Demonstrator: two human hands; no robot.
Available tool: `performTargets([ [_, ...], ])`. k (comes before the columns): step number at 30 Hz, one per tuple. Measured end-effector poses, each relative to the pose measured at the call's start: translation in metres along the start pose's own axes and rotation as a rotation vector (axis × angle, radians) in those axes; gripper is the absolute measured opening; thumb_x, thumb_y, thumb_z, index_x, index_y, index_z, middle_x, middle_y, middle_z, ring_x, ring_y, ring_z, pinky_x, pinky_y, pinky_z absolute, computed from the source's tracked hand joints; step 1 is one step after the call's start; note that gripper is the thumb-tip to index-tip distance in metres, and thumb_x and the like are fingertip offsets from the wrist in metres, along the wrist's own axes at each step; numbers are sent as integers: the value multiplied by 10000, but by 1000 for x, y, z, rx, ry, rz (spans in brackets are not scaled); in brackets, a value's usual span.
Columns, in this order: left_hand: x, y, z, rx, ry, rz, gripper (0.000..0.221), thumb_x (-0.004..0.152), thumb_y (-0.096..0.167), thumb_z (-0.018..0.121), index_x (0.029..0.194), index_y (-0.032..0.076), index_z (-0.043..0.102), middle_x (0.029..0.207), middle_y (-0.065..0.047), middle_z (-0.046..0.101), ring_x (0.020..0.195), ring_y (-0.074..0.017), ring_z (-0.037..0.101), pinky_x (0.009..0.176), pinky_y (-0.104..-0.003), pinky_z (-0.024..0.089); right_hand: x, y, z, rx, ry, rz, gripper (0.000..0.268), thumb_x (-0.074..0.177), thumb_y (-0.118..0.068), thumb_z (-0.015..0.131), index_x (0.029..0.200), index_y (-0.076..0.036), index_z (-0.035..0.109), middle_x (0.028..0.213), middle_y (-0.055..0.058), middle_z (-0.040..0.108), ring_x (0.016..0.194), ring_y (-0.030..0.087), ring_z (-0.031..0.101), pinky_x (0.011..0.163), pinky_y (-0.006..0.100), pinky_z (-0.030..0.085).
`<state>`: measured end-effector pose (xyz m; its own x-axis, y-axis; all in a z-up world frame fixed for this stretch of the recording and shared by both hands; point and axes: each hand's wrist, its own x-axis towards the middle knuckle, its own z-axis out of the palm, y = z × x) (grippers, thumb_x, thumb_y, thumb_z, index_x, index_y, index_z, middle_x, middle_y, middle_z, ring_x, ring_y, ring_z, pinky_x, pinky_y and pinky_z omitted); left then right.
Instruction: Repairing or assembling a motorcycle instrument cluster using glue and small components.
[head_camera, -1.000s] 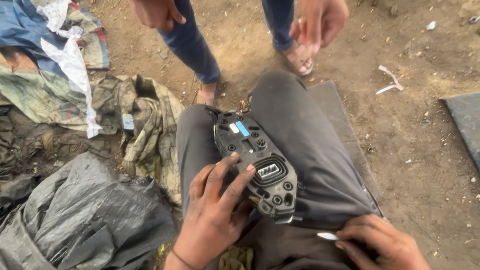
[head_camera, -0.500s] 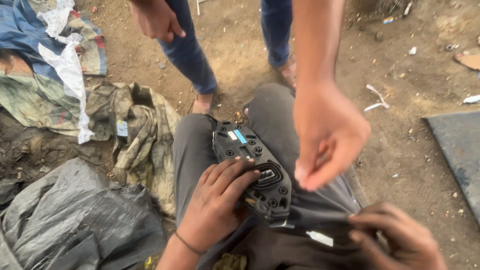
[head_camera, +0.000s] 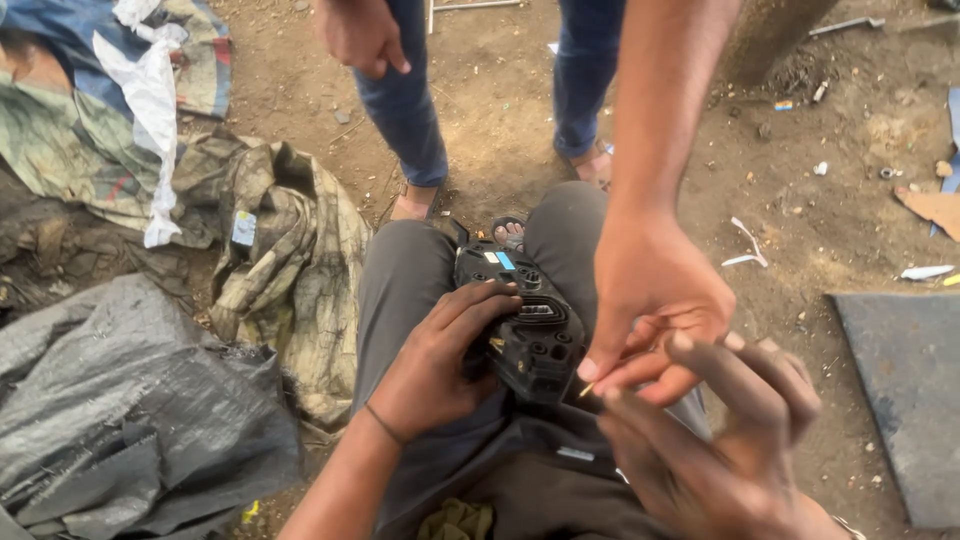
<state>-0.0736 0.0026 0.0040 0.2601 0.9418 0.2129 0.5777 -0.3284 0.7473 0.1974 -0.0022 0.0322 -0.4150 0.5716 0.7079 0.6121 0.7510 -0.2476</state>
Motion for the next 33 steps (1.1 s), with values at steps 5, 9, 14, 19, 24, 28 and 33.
performTargets([
  [5,-1,-9,-2,-21,2,12,714,664,49,829,1340,95,604,1416,-128,599,1346,-353,559,1108,-424,484,16,0,13,-65,-38,-53,271,747,-159,897,989,-226,797,1328,120,505,1224,337,397,1017,515,339],
  [9,-2,-11,-2,-2,-5,38,741,636,33,814,1344,109,606,1419,-128,605,1365,-353,547,1140,-431,457,15,1,18,-96,-95,-56,260,745,-109,882,956,-238,803,1323,106,528,1256,330,410,1043,516,346],
  [14,-6,-15,-2,-34,24,32,756,647,38,824,1365,132,604,1429,-141,588,1366,-358,536,1138,-436,443,21,1,20,-86,-114,-129,231,740,-118,844,950,-181,771,1277,79,525,1247,306,404,1017,499,340],
  [19,1,-34,-7,-193,49,29,744,665,30,828,1366,129,599,1421,-136,606,1331,-346,599,1108,-395,510,22,-4,19,110,-54,-130,186,781,-14,796,898,-126,704,1133,64,625,1107,297,542,947,469,492],
  [24,6,-62,-11,-357,-61,64,765,707,21,852,1422,88,591,1414,-116,661,1359,-292,636,1151,-370,508,35,-17,25,483,-180,245,181,790,16,746,926,-85,683,931,21,716,801,128,728,687,252,560],
  [28,18,-61,-20,-320,-206,37,838,599,24,874,1387,76,595,1407,-125,643,1316,-288,617,1130,-368,482,56,-5,44,440,-288,295,180,771,20,763,933,-57,742,924,26,752,645,74,608,490,213,433],
  [33,33,-78,-20,-393,-277,-28,869,637,104,928,1423,95,560,1424,-102,630,1328,-248,602,1126,-347,464,64,1,69,493,-383,366,188,835,-8,749,1008,-78,773,976,20,725,675,50,601,540,196,440],
])
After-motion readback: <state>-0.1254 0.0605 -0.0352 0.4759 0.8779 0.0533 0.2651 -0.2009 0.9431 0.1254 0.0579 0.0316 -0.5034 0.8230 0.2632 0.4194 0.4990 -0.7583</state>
